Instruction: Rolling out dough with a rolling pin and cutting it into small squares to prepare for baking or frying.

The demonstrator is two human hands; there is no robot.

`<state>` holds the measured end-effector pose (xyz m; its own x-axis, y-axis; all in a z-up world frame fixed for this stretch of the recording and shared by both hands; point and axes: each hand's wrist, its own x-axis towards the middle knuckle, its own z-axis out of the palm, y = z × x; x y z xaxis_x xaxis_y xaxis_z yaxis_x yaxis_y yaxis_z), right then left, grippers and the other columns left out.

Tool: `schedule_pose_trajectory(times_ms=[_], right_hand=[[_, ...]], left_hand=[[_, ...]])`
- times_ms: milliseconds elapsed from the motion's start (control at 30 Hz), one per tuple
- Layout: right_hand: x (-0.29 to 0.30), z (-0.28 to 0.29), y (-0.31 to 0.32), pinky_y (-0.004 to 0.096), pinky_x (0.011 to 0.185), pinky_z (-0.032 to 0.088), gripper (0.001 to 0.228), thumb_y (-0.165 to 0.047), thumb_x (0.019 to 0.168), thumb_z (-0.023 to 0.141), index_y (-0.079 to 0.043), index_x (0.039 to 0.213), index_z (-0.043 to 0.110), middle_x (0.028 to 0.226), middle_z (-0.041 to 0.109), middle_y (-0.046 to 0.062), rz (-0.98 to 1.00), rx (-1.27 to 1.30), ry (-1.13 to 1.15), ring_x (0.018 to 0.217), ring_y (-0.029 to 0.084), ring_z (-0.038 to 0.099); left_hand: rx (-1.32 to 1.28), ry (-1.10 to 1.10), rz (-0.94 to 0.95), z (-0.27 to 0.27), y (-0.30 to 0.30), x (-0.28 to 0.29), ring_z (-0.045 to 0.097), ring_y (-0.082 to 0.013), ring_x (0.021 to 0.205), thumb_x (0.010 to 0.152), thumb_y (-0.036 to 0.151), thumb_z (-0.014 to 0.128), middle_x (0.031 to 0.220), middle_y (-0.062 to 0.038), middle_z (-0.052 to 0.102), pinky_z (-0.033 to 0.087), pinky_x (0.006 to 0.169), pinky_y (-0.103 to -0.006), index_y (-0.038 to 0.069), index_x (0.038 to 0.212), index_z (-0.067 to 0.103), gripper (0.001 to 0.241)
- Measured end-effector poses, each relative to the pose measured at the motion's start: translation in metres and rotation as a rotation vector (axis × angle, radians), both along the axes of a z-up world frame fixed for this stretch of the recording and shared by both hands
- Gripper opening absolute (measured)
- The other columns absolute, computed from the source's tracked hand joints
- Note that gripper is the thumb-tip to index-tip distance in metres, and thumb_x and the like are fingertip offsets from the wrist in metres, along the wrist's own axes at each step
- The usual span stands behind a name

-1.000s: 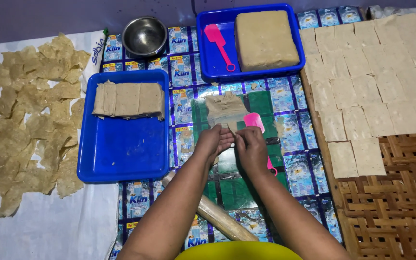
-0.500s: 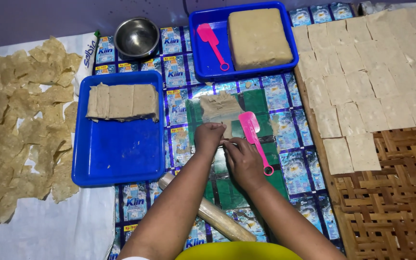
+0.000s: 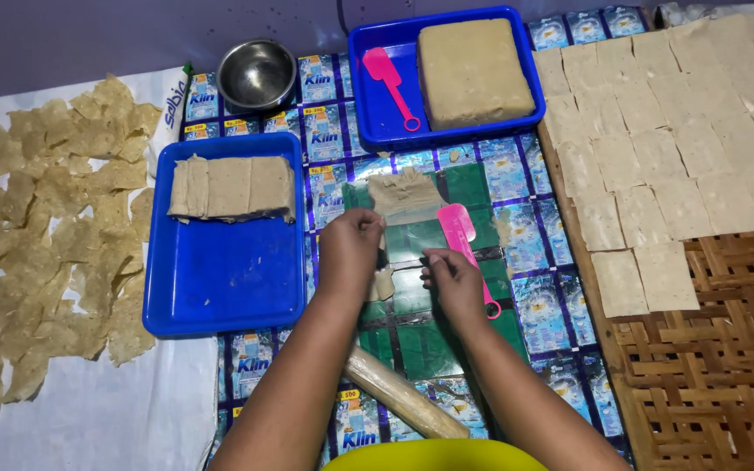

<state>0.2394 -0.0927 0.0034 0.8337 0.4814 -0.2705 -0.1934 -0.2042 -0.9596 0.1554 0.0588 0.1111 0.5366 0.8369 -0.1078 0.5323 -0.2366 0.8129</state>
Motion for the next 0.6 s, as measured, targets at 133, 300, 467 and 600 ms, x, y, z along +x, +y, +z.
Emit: schedule_pose_trajectory(times_ms=[133,300,467,600], right_hand=[[0.001,0.007,0.007,0.031,0.073,0.063,0.027,-0.015,0.103,0.053,-0.003,0.116,0.074,0.104,0.074,0.02,-0.036,0.08,0.194,0.088,0.023,0.075],[0.018,0.028,-0.01,0.051,0.079,0.063,0.049,-0.042,0.11,0.04,-0.001,0.123,0.063,0.111,0.074,0.023,-0.108,0.405,0.76,0.093,0.034,0.076],[0.057,-0.002,-0.073,0.045,0.077,0.065,0.051,-0.051,0.108,0.04,-0.009,0.111,0.069,0.108,0.077,0.015,-0.1,0.513,0.772,0.093,0.027,0.077],[0.088,-0.031,-0.139,0.043,0.069,0.066,0.041,-0.053,0.106,0.048,-0.017,0.098,0.067,0.091,0.075,0.004,-0.176,0.398,0.635,0.078,0.021,0.076]], left_hand=[[0.105,0.034,-0.158,0.01,-0.012,0.007,0.074,-0.0359,0.089,0.088,0.022,0.074,0.084,-0.009,0.076,0.061,0.079,-0.0457,0.019,0.093,0.079,0.007],[-0.31,-0.122,-0.252,0.021,-0.029,0.017,0.073,-0.0142,0.055,0.082,0.014,0.073,0.072,-0.003,0.076,0.059,0.056,-0.0241,0.015,0.095,0.08,0.015],[-0.508,-0.218,-0.257,-0.001,-0.041,0.021,0.073,-0.018,0.056,0.085,0.006,0.07,0.077,-0.014,0.074,0.062,0.053,-0.0262,-0.001,0.104,0.076,0.02],[-0.691,-0.224,-0.267,-0.049,-0.072,0.037,0.076,-0.0201,0.07,0.089,0.006,0.07,0.085,-0.018,0.076,0.066,0.066,-0.0279,-0.006,0.115,0.073,0.028]])
